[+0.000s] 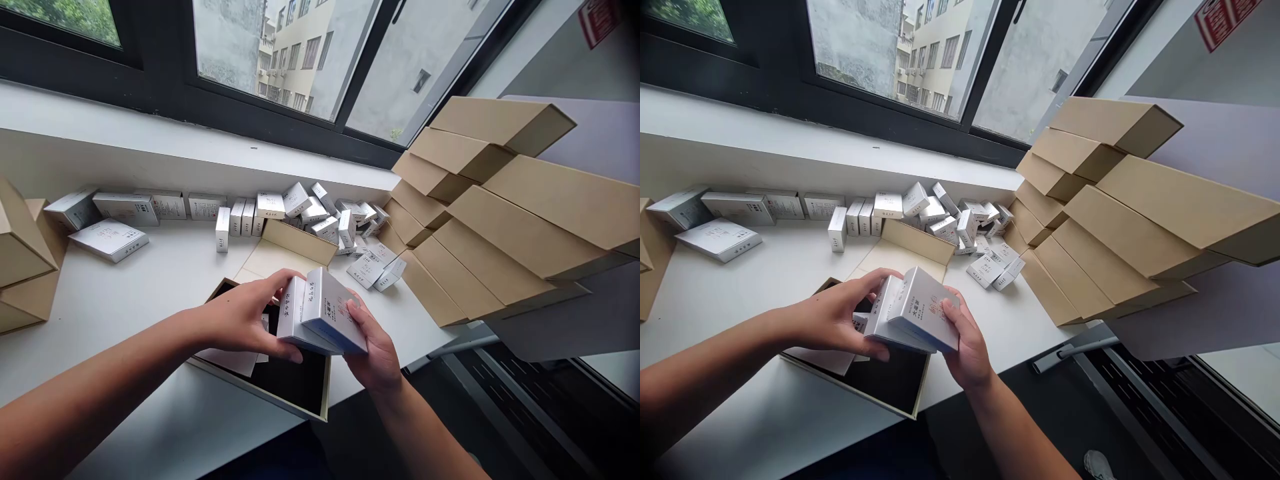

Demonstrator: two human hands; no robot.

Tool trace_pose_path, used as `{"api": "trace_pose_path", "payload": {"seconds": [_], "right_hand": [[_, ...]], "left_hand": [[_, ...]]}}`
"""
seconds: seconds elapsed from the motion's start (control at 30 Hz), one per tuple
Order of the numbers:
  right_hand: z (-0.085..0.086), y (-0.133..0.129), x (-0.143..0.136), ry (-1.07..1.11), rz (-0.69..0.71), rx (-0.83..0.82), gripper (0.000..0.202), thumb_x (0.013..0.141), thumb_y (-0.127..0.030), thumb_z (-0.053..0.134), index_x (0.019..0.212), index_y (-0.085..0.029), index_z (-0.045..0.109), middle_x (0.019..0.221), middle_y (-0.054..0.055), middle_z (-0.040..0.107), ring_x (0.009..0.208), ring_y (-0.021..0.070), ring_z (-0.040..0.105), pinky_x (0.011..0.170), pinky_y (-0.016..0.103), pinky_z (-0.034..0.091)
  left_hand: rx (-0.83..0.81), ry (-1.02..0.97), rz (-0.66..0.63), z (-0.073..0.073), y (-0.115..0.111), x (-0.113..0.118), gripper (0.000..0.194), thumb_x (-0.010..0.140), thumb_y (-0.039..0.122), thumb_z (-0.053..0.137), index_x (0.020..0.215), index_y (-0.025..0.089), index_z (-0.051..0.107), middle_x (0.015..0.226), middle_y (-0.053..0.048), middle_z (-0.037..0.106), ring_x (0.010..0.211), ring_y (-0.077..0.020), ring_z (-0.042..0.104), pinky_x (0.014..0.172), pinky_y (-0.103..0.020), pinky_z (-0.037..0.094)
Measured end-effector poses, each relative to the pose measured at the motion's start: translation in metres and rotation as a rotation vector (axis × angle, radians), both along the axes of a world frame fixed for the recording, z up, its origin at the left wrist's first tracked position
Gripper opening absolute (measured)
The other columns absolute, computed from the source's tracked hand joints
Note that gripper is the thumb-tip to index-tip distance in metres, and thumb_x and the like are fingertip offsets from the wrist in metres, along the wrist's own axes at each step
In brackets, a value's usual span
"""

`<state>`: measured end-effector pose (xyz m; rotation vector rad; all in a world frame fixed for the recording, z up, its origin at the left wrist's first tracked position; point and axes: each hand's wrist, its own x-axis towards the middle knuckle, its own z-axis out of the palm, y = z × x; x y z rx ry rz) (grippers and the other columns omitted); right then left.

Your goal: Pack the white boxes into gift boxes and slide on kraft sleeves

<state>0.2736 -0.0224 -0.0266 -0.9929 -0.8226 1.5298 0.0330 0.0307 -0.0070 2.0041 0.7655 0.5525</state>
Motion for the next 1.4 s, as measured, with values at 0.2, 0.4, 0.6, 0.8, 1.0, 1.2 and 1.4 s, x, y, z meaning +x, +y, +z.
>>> {"api": "trace_pose_path", "payload": {"seconds": [0.2, 0.4, 0.6, 0.8, 1.0, 1.2, 1.4], "right_hand": [[0.004, 0.000, 0.002, -0.043, -0.060, 0.067, 0.038, 0.084, -0.045, 0.076, 0.109, -0.025, 0.056, 0.093, 0.000, 0.068, 0.086, 0.0199, 0.066, 0.074, 0.031, 0.055], [0.002, 0.008, 0.011, -0.067, -0.433, 0.065, 0.035, 0.080, -0.043, 0.079, 0.102, -0.026, 0.058, 0.090, -0.003, 0.068, 0.080, 0.0154, 0.066, 0.070, 0.027, 0.053], [0.006, 0.007, 0.016, 0.020, -0.559, 0.018, 0.030, 0.081, -0.046, 0.073, 0.101, -0.025, 0.065, 0.102, 0.000, 0.071, 0.096, 0.0191, 0.067, 0.075, 0.030, 0.056], [0.007, 0.001, 0.008, 0.032, -0.489, 0.005, 0.037, 0.080, -0.049, 0.074, 0.108, -0.027, 0.063, 0.101, 0.000, 0.069, 0.090, 0.0202, 0.066, 0.069, 0.031, 0.054], [0.006, -0.006, -0.001, -0.142, -0.373, 0.129, 0.034, 0.083, -0.054, 0.070, 0.099, -0.027, 0.055, 0.083, 0.000, 0.061, 0.078, 0.0206, 0.062, 0.069, 0.032, 0.049], [0.011, -0.009, -0.020, -0.133, -0.335, 0.207, 0.031, 0.087, -0.053, 0.066, 0.100, -0.029, 0.051, 0.084, -0.001, 0.059, 0.074, 0.0176, 0.058, 0.068, 0.030, 0.047], [0.001, -0.007, -0.048, -0.156, -0.342, 0.241, 0.031, 0.092, -0.054, 0.061, 0.097, -0.028, 0.045, 0.082, -0.003, 0.053, 0.071, 0.0151, 0.053, 0.068, 0.028, 0.046]], "left_hand": [[-0.001, -0.131, -0.039, 0.001, -0.001, 0.004, 0.070, 0.070, 0.024, 0.077, 0.131, 0.027, 0.043, 0.114, -0.004, 0.063, 0.102, -0.0212, 0.063, 0.091, -0.037, 0.052], [-0.020, -0.192, -0.011, 0.003, 0.004, 0.000, 0.063, 0.073, 0.019, 0.073, 0.129, 0.025, 0.043, 0.111, -0.004, 0.064, 0.100, -0.0203, 0.063, 0.090, -0.035, 0.052], [-0.025, -0.244, 0.077, 0.007, 0.005, -0.001, 0.065, 0.071, 0.029, 0.081, 0.125, 0.025, 0.045, 0.122, -0.007, 0.064, 0.114, -0.0247, 0.061, 0.102, -0.043, 0.047], [-0.293, -0.424, 0.360, 0.012, 0.002, 0.002, 0.061, 0.069, 0.051, 0.081, 0.113, 0.023, 0.048, 0.129, -0.010, 0.061, 0.106, -0.0283, 0.066, 0.085, -0.042, 0.056], [-0.232, -0.641, 0.602, 0.009, 0.004, 0.002, 0.075, 0.058, 0.053, 0.089, 0.107, 0.026, 0.039, 0.085, 0.003, 0.061, 0.074, -0.0185, 0.066, 0.061, -0.027, 0.053], [-0.388, -0.753, 0.668, 0.026, -0.010, 0.012, 0.057, 0.067, 0.036, 0.086, 0.107, 0.027, 0.045, 0.085, 0.004, 0.062, 0.068, -0.0149, 0.064, 0.056, -0.024, 0.051], [-0.669, -0.812, 0.660, 0.036, -0.035, 0.028, 0.044, 0.071, 0.041, 0.081, 0.095, 0.018, 0.053, 0.080, -0.002, 0.064, 0.067, -0.0158, 0.063, 0.055, -0.025, 0.048]]}}
